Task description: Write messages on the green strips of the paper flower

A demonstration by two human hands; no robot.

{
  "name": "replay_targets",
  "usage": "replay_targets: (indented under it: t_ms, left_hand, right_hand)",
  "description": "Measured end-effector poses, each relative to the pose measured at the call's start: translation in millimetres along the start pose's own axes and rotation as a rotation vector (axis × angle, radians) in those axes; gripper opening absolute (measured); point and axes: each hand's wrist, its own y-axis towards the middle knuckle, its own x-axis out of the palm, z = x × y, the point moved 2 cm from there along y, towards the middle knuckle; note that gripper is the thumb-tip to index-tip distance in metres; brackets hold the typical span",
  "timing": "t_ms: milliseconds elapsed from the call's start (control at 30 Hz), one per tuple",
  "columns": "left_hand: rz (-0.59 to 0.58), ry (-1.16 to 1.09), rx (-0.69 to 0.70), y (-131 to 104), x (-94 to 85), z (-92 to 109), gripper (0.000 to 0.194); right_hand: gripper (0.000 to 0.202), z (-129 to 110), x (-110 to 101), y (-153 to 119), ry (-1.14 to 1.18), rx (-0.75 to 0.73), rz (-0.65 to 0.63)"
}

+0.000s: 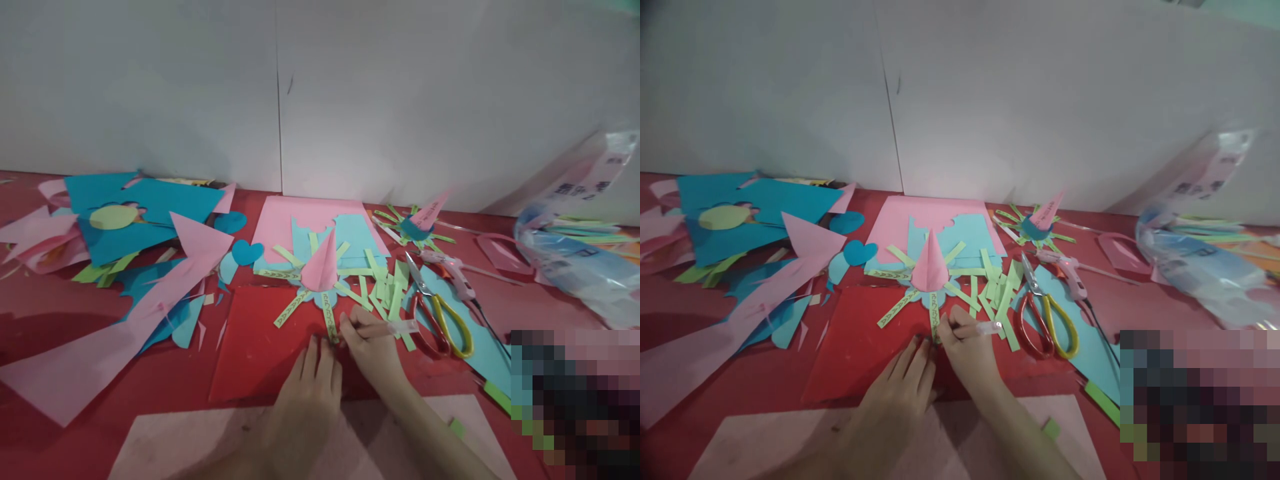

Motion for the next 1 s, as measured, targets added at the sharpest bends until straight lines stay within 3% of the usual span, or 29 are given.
replay_targets:
  t_ms: [1000]
  left_hand:
    - [0.012,0.004,0.005,1.0,-1.8,-0.4,0.023]
  right_hand:
    - [0.033,-2.2,-1.6,1.1,0.046,0.013,-0.004]
